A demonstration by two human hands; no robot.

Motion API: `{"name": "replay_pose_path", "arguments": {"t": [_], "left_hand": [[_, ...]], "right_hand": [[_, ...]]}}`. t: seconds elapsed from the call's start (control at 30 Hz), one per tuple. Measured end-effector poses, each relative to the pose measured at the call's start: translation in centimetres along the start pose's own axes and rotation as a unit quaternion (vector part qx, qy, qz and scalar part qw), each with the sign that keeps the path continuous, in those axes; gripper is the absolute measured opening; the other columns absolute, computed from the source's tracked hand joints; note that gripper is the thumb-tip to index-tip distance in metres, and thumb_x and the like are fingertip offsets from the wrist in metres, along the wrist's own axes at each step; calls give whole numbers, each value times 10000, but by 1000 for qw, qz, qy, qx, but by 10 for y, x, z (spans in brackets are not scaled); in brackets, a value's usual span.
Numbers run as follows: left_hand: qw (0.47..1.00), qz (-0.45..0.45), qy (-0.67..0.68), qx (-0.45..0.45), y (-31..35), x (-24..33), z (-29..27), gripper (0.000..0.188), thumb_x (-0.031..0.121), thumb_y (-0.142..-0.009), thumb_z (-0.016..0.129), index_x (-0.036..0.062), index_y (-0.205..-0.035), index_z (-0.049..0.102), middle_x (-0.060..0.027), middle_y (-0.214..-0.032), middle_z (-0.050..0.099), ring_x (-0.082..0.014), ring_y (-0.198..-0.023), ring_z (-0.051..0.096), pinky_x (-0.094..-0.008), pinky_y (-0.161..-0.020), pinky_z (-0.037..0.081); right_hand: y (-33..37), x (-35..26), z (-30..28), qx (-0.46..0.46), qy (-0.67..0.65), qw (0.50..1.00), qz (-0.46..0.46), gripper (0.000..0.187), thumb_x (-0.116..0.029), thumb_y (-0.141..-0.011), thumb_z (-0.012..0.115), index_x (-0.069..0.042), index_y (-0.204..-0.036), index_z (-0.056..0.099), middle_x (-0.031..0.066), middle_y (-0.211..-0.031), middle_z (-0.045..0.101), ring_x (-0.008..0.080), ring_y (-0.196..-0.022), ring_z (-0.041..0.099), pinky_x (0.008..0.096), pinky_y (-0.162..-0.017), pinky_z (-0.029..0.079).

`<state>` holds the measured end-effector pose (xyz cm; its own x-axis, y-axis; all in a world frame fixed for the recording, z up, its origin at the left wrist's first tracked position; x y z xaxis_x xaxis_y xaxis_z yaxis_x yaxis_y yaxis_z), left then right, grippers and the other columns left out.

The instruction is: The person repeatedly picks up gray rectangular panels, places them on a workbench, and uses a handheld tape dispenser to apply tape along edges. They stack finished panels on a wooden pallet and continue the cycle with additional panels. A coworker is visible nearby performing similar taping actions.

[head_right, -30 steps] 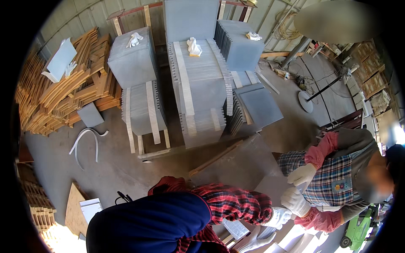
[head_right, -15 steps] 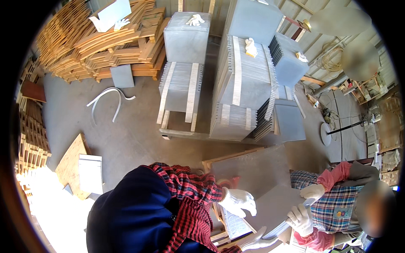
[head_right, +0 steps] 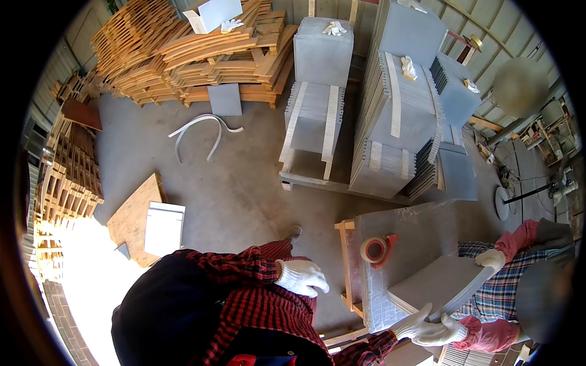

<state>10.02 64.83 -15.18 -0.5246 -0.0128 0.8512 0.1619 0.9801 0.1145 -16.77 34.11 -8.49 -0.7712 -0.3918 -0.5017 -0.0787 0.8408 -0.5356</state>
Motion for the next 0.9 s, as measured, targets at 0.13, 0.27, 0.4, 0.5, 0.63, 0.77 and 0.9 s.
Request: {"name": "replay_pose_path", "arguments": {"t": [0.13, 0.27, 0.4, 0.5, 0.63, 0.77, 0.9], "left_hand": [[995, 72, -70, -24, -9, 9, -4, 325, 250, -882, 652, 93, -1167, 666, -129, -1106, 692, -340, -1067, 622, -457, -955, 491], [990, 121, -57, -42, 9, 7, -19, 340, 258, -898, 635, 89, -1191, 670, -126, -1136, 699, -338, -1067, 624, -456, -968, 479], [981, 140, -69, -113, 16, 0, -43, 333, 284, -925, 642, 76, -1182, 679, -122, -1169, 688, -336, -1075, 622, -447, -979, 474], [969, 185, -65, -153, 22, -13, -63, 339, 286, -928, 646, 69, -1187, 676, -126, -1148, 687, -328, -1063, 629, -431, -981, 477], [944, 210, -44, -251, 35, -32, -79, 340, 276, -932, 646, 60, -1193, 673, -140, -1125, 684, -317, -1065, 635, -415, -980, 481], [884, 251, -68, -388, 53, -40, -67, 334, 265, -942, 631, 56, -1199, 664, -158, -1125, 682, -330, -1070, 637, -425, -970, 487], [798, 318, -47, -510, 87, -14, -41, 343, 258, -938, 645, 33, -1197, 656, -176, -1146, 678, -350, -1065, 631, -422, -960, 490]], "right_hand": [[32, 46, -12, 194, 95, 976, 3, 784, -252, -781, 834, -27, -1440, 476, 174, -1348, 577, 304, -1161, 620, 389, -1020, 522], [38, -71, -33, 184, -73, 951, 236, 819, -89, -742, 811, -50, -1475, 447, 169, -1335, 575, 287, -1151, 599, 380, -1005, 480], [73, -54, -23, 246, -203, 920, 228, 851, -125, -829, 756, -16, -1544, 307, 192, -1424, 471, 296, -1320, 469, 375, -1117, 371], [114, -93, -2, 146, -199, 924, 292, 778, -103, -877, 715, -32, -1540, 314, 221, -1457, 482, 303, -1307, 526, 395, -1077, 438], [232, -101, 60, 2, -156, 914, 375, 587, -234, -901, 702, -34, -1421, 515, 169, -1373, 604, 270, -1266, 578, 352, -1068, 439], [415, -137, 78, -141, -196, 798, 552, 576, -403, -900, 680, -93, -1374, 575, 152, -1249, 692, 308, -1159, 658, 385, -996, 506], [713, -149, 72, -27, -92, 689, 718, 532, -293, -859, 718, -6, -1300, 637, 174, -1143, 717, 242, -953, 706, 330, -842, 557]]}}
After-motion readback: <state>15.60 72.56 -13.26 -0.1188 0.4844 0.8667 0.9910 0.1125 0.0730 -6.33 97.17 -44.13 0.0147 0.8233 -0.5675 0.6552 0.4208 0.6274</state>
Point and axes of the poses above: each hand's wrist, its own y-axis away from the middle knuckle, its own z-axis out of the palm, x = y × z, the point moved 9 cm from there along -y, towards the middle knuckle
